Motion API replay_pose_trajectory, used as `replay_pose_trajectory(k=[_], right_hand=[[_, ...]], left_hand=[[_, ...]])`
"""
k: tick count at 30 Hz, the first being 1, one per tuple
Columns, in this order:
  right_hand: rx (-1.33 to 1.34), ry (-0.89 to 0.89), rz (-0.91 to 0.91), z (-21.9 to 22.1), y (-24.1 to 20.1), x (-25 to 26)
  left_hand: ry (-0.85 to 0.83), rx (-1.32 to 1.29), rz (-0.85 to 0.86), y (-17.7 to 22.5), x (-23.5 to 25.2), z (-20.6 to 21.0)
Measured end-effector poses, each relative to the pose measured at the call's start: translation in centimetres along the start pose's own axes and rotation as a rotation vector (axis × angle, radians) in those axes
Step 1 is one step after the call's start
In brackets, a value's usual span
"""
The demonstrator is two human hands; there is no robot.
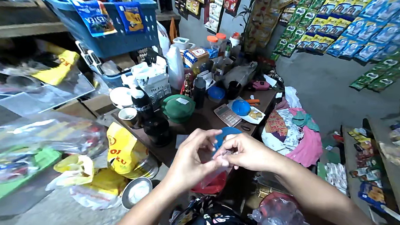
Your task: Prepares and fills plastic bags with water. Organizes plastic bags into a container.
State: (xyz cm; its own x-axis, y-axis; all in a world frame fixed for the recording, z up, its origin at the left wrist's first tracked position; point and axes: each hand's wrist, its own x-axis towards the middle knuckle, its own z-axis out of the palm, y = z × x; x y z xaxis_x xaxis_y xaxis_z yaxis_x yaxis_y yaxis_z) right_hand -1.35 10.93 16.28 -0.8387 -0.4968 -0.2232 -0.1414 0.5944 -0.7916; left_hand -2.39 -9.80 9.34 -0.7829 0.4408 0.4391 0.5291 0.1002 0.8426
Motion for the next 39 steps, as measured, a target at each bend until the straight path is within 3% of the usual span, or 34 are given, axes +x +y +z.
replay_pose_trajectory(k=[3,6,10,14,18,20,23,28,30,33,36,39], right_hand=[[-0.154,-0.052,-0.020,-0.3,-0.7,0.3],[-0.282,-0.061,-0.090,-0.4,-1.1,0.4],[-0.081,-0.017,-0.099,-0.5,0.6,0.0],[0.407,0.099,-0.040,0.8,4.3,-0.6],[0.617,0.265,-0.103,3.1,5.9,-0.8],[0.599,0.399,-0.234,4.4,6.3,-1.1],[0.568,0.611,-0.453,6.9,8.7,-1.1],[0.130,0.581,-0.186,15.1,13.6,-0.3],[0.018,0.645,-0.237,17.8,15.5,0.9],[-0.119,0.978,-0.422,20.6,17.6,2.9],[-0.100,1.137,-0.518,20.5,18.1,3.2],[0.200,1.070,-0.501,19.9,17.5,1.7]], left_hand=[[-0.209,-0.099,-0.110,-1.9,0.3,0.8],[-0.352,-0.246,-0.049,-3.2,1.0,1.6],[-0.402,-0.318,0.063,-3.7,0.5,1.9],[-0.303,-0.148,0.079,-4.0,-1.2,2.5],[-0.176,0.054,0.061,-3.4,-1.5,2.7],[-0.113,0.139,0.088,-2.7,-1.3,2.8],[-0.038,0.058,0.118,-1.7,-0.9,2.4],[0.170,-0.211,0.104,1.7,1.1,0.8],[0.255,-0.290,0.097,3.3,2.3,-0.1],[0.385,-0.401,0.061,5.0,4.0,-1.3],[0.476,-0.515,-0.036,5.7,5.0,-2.5],[0.349,-0.539,-0.103,4.8,5.1,-5.1]])
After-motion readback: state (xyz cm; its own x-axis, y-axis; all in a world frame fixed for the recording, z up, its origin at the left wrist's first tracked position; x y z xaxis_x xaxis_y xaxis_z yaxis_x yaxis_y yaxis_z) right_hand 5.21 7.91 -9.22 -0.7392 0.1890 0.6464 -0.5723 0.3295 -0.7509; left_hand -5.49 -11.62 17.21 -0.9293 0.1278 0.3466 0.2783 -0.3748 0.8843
